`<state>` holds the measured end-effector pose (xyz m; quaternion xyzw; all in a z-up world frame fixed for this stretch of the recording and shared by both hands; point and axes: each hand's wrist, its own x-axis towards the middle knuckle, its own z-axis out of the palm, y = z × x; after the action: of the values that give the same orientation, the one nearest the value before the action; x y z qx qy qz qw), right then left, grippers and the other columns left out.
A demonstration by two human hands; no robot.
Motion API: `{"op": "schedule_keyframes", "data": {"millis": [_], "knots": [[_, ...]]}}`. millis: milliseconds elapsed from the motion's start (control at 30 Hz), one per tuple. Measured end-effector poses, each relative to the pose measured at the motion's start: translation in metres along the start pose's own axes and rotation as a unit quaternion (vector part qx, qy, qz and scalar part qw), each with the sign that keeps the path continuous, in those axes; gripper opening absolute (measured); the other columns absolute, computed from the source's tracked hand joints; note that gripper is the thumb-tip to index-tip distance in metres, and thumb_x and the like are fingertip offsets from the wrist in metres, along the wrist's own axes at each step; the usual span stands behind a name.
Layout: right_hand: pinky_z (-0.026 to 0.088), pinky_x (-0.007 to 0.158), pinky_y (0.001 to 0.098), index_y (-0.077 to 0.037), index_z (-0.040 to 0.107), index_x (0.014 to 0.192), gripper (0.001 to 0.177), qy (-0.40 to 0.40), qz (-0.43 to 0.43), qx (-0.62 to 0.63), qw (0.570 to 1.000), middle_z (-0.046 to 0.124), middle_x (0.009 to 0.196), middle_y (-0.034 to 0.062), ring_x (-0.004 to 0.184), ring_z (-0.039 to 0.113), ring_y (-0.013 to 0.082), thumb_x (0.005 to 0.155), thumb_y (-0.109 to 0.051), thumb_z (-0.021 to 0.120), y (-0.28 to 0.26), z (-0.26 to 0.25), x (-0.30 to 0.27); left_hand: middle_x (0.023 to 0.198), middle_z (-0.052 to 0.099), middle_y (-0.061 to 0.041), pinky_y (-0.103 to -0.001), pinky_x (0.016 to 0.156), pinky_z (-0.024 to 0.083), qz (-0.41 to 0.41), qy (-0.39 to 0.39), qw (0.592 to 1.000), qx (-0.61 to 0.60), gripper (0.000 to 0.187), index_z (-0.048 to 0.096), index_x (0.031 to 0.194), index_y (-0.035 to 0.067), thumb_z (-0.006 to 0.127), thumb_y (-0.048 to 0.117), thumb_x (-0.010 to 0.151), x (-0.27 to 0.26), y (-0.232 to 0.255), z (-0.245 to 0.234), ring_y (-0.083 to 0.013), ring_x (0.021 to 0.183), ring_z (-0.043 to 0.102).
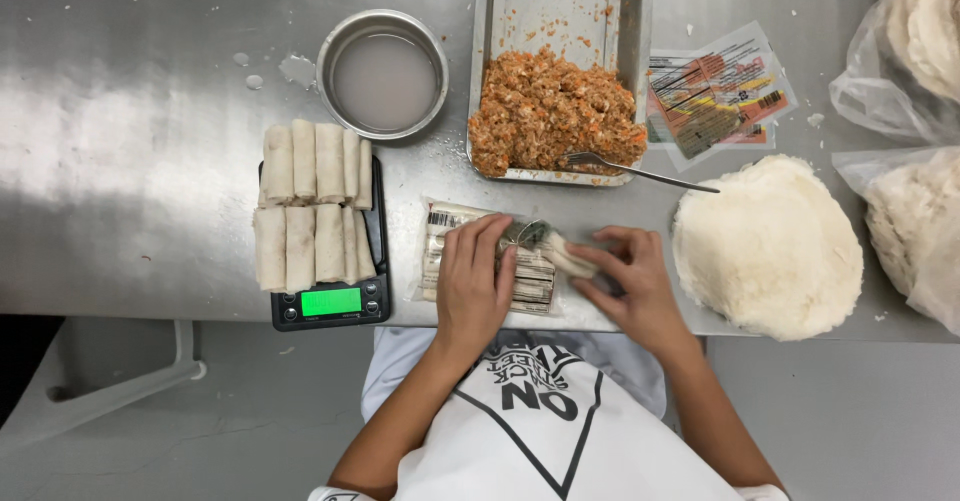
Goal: The person prepares spring rolls by placing filling on wrappers and rolling them, then packs the finished rolls into plastic bags.
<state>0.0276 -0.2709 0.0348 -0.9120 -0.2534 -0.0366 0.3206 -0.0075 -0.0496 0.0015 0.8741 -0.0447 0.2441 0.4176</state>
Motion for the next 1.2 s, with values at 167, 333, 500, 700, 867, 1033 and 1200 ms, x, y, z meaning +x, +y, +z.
{"op": "schedule_keyframes", "data": {"millis": [167, 333, 500, 700, 867, 1033, 1200], "knots": [[0.059, 0.080, 0.0424, -0.020, 0.077, 0.118, 0.034, 0.006, 0.058, 0.022, 0.998, 0.067, 0.107, 0.0076, 0.089, 0.073, 0.0319, 0.086, -0.009, 0.079, -0.011, 0.016, -0.001, 0.110, 0.060, -0.017, -0.050, 0.091, 0.049, 0.027, -0.039, 0.999, 0.017, 0.029, 0.064, 0.106, 0.003, 0.071, 0.028, 0.096, 0.015, 0.014, 0.024, -0.0368, 0.108, 0.058], [0.061, 0.085, 0.0372, -0.019, 0.079, 0.119, 0.041, 0.026, 0.034, 0.015, 0.999, 0.068, 0.110, 0.0053, 0.100, 0.070, 0.0280, 0.080, -0.008, 0.085, -0.003, 0.012, 0.001, 0.099, 0.058, -0.012, -0.044, 0.087, 0.050, 0.080, -0.004, 0.997, -0.011, 0.021, 0.060, 0.081, 0.001, 0.067, 0.013, 0.097, 0.026, 0.017, 0.036, -0.0354, 0.103, 0.058], [0.059, 0.090, 0.0487, 0.002, 0.054, 0.139, 0.057, 0.087, 0.102, 0.171, 0.976, 0.063, 0.129, 0.0234, 0.110, 0.067, 0.0418, 0.085, 0.013, 0.067, -0.024, 0.056, -0.008, 0.107, 0.056, -0.011, -0.047, 0.092, 0.050, 0.035, -0.024, 0.992, -0.121, 0.019, 0.057, 0.092, 0.003, 0.060, 0.019, 0.103, 0.024, 0.021, 0.041, -0.0365, 0.104, 0.057], [0.056, 0.093, 0.0443, -0.007, 0.046, 0.152, 0.069, 0.019, 0.226, 0.224, 0.948, 0.075, 0.108, 0.0150, 0.098, 0.073, 0.0285, 0.090, -0.012, 0.075, -0.018, 0.025, -0.032, 0.124, 0.057, -0.021, -0.053, 0.106, 0.040, 0.004, -0.295, 0.954, 0.059, 0.050, 0.056, 0.138, -0.001, 0.065, 0.027, 0.098, 0.041, -0.006, -0.011, -0.0400, 0.127, 0.047], [0.056, 0.086, 0.0356, -0.013, 0.041, 0.154, 0.091, -0.014, 0.196, 0.183, 0.963, 0.078, 0.085, 0.0066, 0.080, 0.074, 0.0213, 0.077, -0.018, 0.088, -0.037, 0.022, -0.033, 0.114, 0.062, -0.013, -0.050, 0.100, 0.042, 0.026, -0.377, 0.925, 0.038, 0.035, 0.066, 0.115, 0.008, 0.073, 0.031, 0.090, 0.064, -0.024, 0.001, -0.0344, 0.116, 0.052], [0.057, 0.081, 0.0404, 0.000, 0.035, 0.148, 0.102, 0.124, 0.033, 0.243, 0.962, 0.073, 0.078, 0.0092, 0.074, 0.071, 0.0250, 0.063, 0.009, 0.089, -0.039, -0.034, -0.024, 0.094, 0.073, -0.017, -0.046, 0.084, 0.055, -0.103, -0.331, 0.863, -0.368, 0.032, 0.057, 0.112, 0.005, 0.076, 0.021, 0.091, 0.072, 0.002, -0.040, -0.0319, 0.088, 0.070], [0.052, 0.103, 0.0493, -0.018, 0.080, 0.110, 0.034, 0.050, -0.188, 0.001, 0.981, 0.062, 0.126, 0.0143, 0.116, 0.063, 0.0382, 0.077, -0.022, 0.087, -0.096, -0.073, 0.026, 0.097, 0.068, -0.015, -0.036, 0.091, 0.057, -0.095, -0.212, 0.764, -0.602, 0.024, 0.073, 0.100, -0.003, 0.085, 0.003, 0.080, 0.042, 0.026, -0.024, -0.0220, 0.092, 0.070]]}}
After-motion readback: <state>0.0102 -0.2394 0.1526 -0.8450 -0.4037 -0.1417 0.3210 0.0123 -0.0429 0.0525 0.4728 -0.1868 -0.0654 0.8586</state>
